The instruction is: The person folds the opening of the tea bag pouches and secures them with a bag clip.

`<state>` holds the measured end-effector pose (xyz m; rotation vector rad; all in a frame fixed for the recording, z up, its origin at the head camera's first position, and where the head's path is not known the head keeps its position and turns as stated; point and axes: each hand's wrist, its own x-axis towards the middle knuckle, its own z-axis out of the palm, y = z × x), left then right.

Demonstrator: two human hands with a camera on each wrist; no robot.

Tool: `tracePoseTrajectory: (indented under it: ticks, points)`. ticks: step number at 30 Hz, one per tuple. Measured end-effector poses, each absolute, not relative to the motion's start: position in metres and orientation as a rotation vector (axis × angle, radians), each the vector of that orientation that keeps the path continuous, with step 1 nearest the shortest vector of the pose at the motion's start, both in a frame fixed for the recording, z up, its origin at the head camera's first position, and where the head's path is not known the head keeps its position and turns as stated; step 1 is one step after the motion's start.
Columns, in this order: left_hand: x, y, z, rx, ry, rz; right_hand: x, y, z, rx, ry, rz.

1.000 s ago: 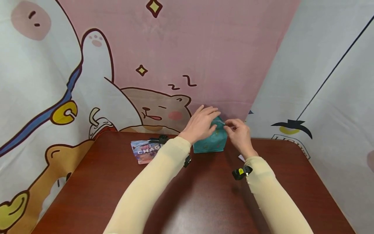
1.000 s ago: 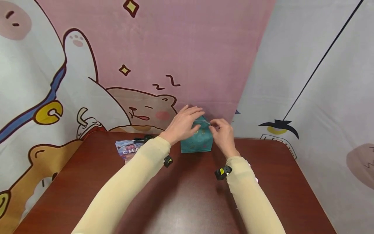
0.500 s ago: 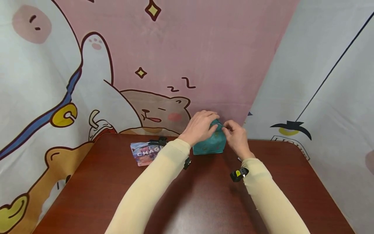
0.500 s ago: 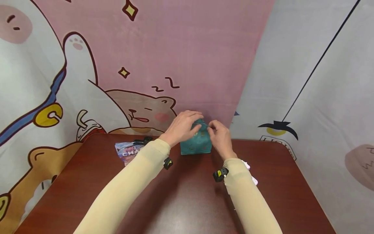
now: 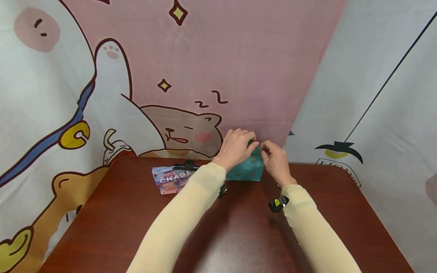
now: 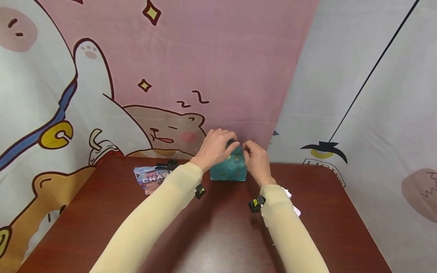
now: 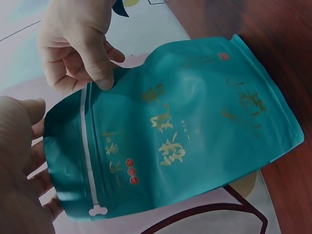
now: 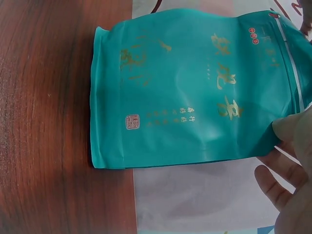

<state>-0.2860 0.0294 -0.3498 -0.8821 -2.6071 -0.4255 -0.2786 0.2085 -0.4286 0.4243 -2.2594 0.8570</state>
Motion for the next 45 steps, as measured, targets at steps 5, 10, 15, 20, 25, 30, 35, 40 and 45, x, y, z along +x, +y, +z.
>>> tracePoseTrajectory:
  ticks: [5, 10, 15, 20, 25, 30, 35, 40, 45]
  points:
    - [-0.288, 0.031, -0.352, -0.849, -2.617, -0.456, -0.277, 0.207, -0.429, 0.415, -2.28, 0.896]
    - [-0.291, 0.031, -0.354, -0.8, -2.654, -0.451, -0.274, 0.21, -0.427, 0.428, -2.325, 0.981]
    - [-0.293, 0.03, -0.355, -0.79, -2.661, -0.426, -0.273, 0.215, -0.425, 0.43, -2.39, 1.154]
    - [-0.293, 0.03, -0.356, -0.795, -2.64, -0.411, -0.274, 0.22, -0.423, 0.376, -2.462, 1.263]
    - [-0.293, 0.031, -0.358, -0.8, -2.615, -0.425, -0.276, 0.223, -0.422, 0.363, -2.551, 1.298]
    - [-0.293, 0.032, -0.358, -0.808, -2.602, -0.43, -0.278, 0.225, -0.418, 0.307, -2.625, 1.331]
    - [-0.293, 0.032, -0.356, -0.815, -2.615, -0.432, -0.28, 0.223, -0.416, 0.272, -2.623, 1.314]
    - [-0.294, 0.033, -0.355, -0.819, -2.677, -0.408, -0.282, 0.22, -0.419, 0.209, -2.575, 1.287]
    - [-0.295, 0.035, -0.356, -0.813, -2.733, -0.315, -0.281, 0.214, -0.423, 0.179, -2.492, 1.218]
